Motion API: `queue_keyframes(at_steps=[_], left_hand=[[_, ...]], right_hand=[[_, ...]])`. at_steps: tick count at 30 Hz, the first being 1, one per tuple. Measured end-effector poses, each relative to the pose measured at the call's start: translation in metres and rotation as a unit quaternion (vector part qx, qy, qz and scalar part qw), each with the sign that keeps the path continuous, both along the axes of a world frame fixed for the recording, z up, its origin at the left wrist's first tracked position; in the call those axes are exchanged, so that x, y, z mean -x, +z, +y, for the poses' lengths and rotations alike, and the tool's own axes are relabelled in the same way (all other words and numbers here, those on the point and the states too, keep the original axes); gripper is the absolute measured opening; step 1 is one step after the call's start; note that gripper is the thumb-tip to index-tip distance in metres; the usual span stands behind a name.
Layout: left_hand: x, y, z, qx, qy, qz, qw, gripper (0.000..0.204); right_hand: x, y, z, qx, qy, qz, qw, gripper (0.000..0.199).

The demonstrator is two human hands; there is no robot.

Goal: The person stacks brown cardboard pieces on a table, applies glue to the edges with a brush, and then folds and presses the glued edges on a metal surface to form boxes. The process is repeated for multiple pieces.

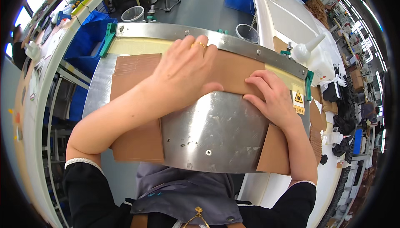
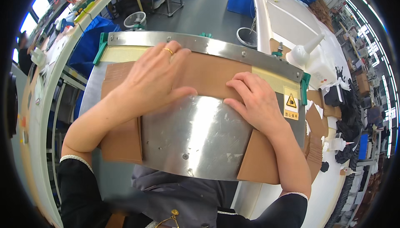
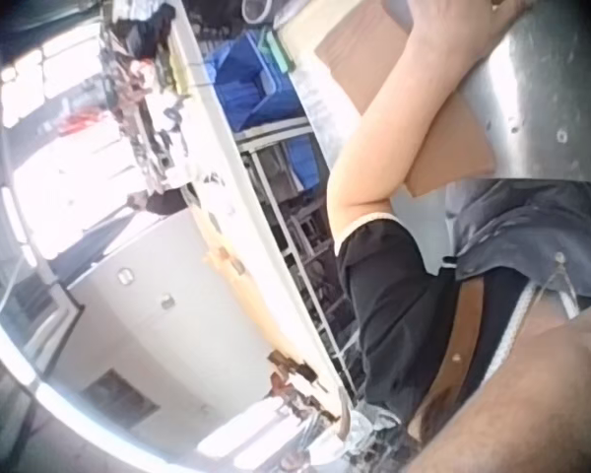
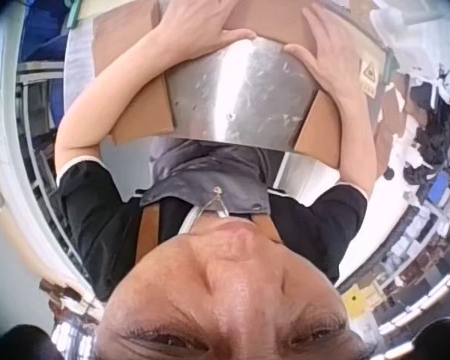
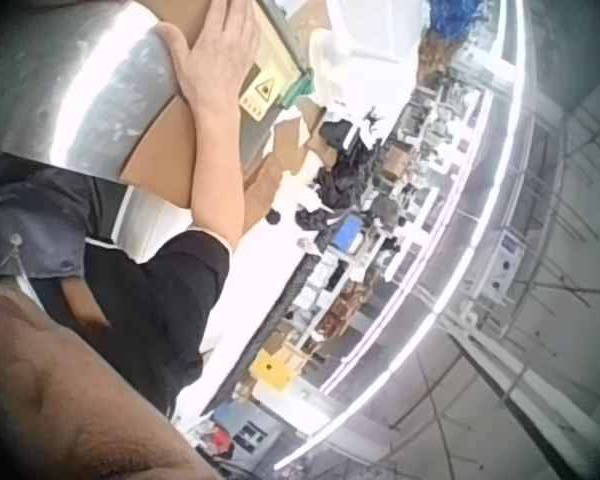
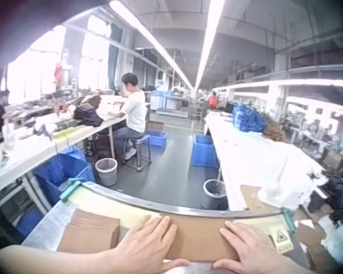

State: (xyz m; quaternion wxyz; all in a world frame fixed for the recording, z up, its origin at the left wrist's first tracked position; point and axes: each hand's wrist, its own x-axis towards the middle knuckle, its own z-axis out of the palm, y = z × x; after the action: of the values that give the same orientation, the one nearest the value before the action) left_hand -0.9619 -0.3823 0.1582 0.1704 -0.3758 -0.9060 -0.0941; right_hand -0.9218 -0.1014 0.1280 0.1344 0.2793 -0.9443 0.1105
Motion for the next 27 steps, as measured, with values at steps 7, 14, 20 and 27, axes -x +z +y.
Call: queue_keyframes(at_steps=[7,14,20,27], left_hand=[[-0.041,0.028,-0.051,0.194,0.137,-0.17,0.956,0.044],[-0.028,0.014,-0.093,-0.021,0.118,-0.346,0.93,0.041],[-0.032,0.055,-0.067,-0.232,0.015,-0.387,0.892,0.038],[0.0,-0.015,0.034,-0.091,-0.081,-0.214,0.969,0.038]], right_hand=[[0.006,0.057,0.013,0.234,-0.024,-0.003,0.972,0.006],[-0.092,0.13,0.101,0.236,0.001,-0.201,0.951,0.011],[-0.133,0.098,0.092,0.095,-0.081,-0.393,0.911,0.027],[-0.026,0.048,0.006,0.178,-0.011,-0.183,0.967,0.035]])
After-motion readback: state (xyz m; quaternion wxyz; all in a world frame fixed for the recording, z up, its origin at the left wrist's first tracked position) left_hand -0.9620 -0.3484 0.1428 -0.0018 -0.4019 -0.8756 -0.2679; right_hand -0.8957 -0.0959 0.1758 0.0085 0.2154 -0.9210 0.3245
